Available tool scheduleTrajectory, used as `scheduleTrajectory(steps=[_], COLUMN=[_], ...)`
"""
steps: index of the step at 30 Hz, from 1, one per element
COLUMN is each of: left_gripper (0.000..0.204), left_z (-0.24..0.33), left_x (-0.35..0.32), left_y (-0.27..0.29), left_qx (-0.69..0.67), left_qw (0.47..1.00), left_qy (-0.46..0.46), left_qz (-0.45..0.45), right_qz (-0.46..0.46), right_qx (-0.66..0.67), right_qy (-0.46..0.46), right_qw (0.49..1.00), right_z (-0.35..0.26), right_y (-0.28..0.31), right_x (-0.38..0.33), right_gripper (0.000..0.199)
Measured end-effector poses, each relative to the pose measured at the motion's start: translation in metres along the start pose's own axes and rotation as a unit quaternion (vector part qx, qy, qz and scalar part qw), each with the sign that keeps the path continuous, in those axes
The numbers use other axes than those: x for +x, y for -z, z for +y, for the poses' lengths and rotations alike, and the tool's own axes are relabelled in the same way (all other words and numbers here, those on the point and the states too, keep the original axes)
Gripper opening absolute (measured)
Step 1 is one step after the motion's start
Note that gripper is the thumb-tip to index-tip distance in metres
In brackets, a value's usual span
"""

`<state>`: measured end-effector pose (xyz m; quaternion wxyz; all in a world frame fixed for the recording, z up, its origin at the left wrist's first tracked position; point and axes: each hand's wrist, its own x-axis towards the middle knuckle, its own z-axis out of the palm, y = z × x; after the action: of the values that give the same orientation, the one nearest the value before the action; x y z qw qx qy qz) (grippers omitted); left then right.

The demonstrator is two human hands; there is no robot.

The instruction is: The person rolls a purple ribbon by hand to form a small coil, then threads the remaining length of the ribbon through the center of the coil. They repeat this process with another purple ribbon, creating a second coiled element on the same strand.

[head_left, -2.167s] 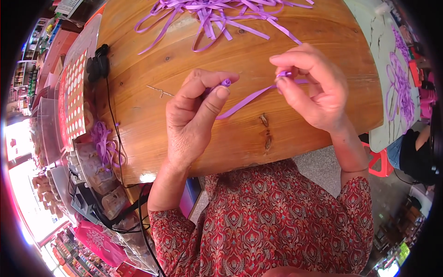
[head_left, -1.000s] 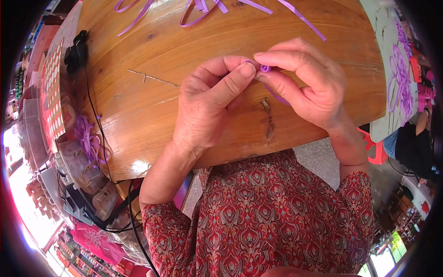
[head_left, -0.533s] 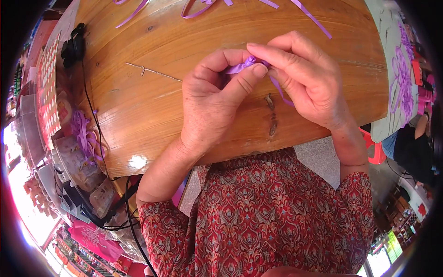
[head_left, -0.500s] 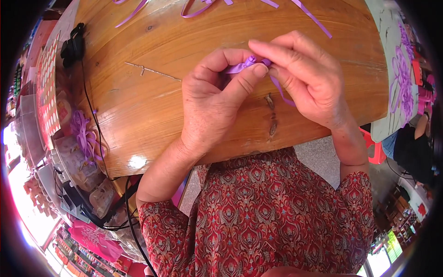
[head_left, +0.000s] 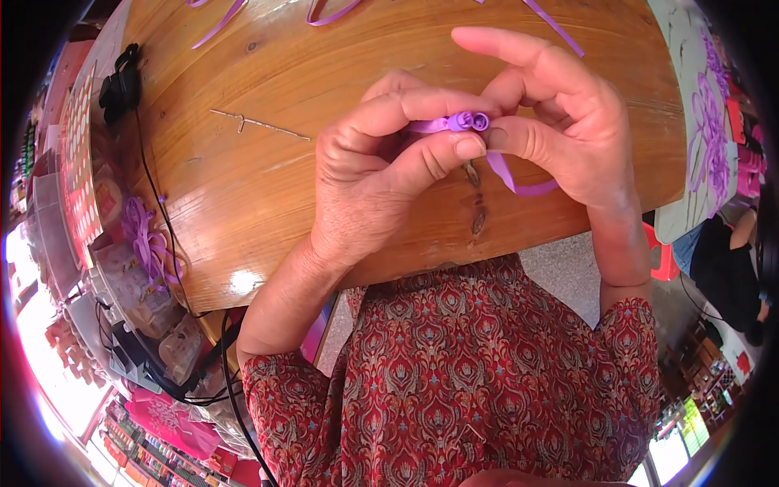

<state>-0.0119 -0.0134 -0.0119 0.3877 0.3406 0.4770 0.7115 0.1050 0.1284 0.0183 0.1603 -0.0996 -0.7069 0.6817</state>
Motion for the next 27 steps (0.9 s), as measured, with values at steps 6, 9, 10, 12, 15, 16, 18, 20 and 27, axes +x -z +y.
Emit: scheduleTrajectory(steps=[6,9,10,12,15,16,18,20,27], left_gripper=[0.018,0.013,0.012,0.011,0.011,0.011,0.011,0.011,0.013], left_z=[-0.004,-0.001,0.000,0.001,0.000,0.001,0.001,-0.001,0.002], left_x=[0.000,-0.004,-0.005,-0.007,-0.011,-0.012,-0.012,-0.011,-0.009], left_y=[0.002,-0.003,-0.004,-0.004,-0.006,-0.009,-0.010,-0.009,-0.010], left_qx=[-0.088,-0.169,-0.174,-0.179,-0.198,-0.218,-0.238,-0.244,-0.270], left_qw=[0.994,0.982,0.981,0.980,0.979,0.973,0.966,0.966,0.959], left_qy=[0.025,0.080,0.086,0.091,0.057,0.077,0.098,0.084,0.086], left_qz=[-0.053,-0.019,-0.006,0.007,-0.002,0.014,0.029,0.010,0.015], right_qz=[-0.078,-0.085,-0.078,-0.073,-0.101,-0.109,-0.115,-0.125,-0.124], right_qx=[0.058,0.068,0.062,0.057,0.031,0.015,-0.001,-0.040,0.012], right_qy=[-0.049,-0.035,-0.026,-0.016,-0.005,0.011,0.025,0.067,0.052], right_qw=[0.994,0.993,0.995,0.996,0.994,0.994,0.993,0.989,0.991], right_z=[-0.001,0.004,0.004,0.003,-0.001,0.000,0.001,0.004,0.003], right_y=[0.005,0.001,-0.002,-0.005,-0.003,-0.002,-0.001,0.001,-0.002], right_x=[0.003,0.002,0.001,0.000,0.001,0.001,0.003,0.005,0.006], right_gripper=[0.050,0.047,0.046,0.044,0.042,0.041,0.040,0.040,0.041])
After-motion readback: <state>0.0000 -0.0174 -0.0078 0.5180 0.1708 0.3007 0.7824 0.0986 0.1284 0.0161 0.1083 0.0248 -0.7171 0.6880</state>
